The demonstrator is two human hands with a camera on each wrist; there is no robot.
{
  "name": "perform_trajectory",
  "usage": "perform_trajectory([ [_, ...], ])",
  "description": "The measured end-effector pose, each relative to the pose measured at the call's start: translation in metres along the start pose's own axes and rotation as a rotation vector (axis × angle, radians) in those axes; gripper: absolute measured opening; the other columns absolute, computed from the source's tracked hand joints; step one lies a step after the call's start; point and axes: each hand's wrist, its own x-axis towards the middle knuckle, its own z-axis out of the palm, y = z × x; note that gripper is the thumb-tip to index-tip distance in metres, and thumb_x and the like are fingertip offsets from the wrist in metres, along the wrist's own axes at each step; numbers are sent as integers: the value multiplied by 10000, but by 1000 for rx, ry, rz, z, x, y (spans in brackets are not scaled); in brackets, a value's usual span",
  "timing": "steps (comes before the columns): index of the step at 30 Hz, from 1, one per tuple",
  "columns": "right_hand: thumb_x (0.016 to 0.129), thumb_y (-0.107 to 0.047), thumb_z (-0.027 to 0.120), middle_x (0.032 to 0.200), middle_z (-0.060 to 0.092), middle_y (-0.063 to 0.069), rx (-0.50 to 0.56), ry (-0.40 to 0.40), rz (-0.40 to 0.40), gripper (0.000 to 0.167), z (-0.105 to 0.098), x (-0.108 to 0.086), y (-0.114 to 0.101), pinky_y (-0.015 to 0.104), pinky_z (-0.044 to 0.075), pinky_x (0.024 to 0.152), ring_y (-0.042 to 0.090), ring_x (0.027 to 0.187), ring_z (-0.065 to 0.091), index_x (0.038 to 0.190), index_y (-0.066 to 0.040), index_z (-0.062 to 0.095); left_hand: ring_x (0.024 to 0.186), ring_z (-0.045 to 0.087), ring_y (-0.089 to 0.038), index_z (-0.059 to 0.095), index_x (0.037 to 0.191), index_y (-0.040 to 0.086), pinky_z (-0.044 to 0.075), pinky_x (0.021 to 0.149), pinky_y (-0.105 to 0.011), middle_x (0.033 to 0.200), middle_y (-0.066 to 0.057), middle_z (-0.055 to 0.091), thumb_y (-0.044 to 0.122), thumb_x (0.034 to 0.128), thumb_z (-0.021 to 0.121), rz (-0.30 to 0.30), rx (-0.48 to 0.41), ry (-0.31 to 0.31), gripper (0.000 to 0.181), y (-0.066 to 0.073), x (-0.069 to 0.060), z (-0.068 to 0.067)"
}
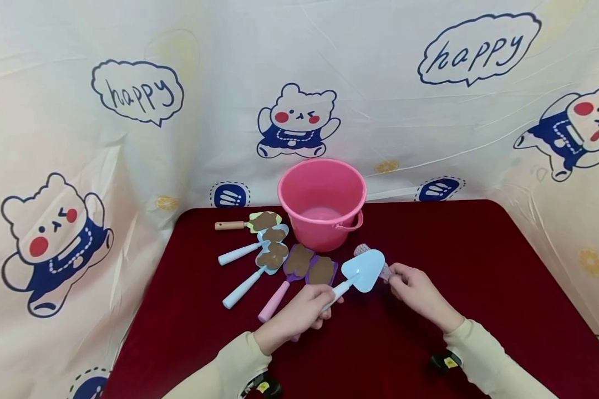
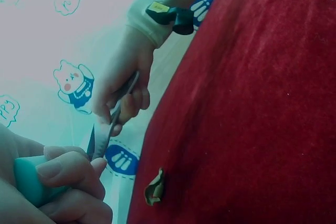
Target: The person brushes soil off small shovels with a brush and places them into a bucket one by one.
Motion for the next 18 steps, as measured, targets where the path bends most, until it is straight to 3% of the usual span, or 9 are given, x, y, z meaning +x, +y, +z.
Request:
perform_trajectory([
  [9,935,-8,521,588,469,-100,-68,-132,-82,149,10,-9,2,217,369,473,19,494,411,884,-74,645,504,298,-76,596,1148,-119,281,458,-199,650,8,422,160,1100,441,21,96,47,323,-2,1,1],
  [18,980,-46,539,588,489,-52,-50,-53,-13,128,-3,-6,-1,236,393,487,64,514,441,899,-45,639,473,308,-83,599,1173,-101,283,453,-219,668,5,446,178,1107,426,28,175,36,335,-3,1,-2],
])
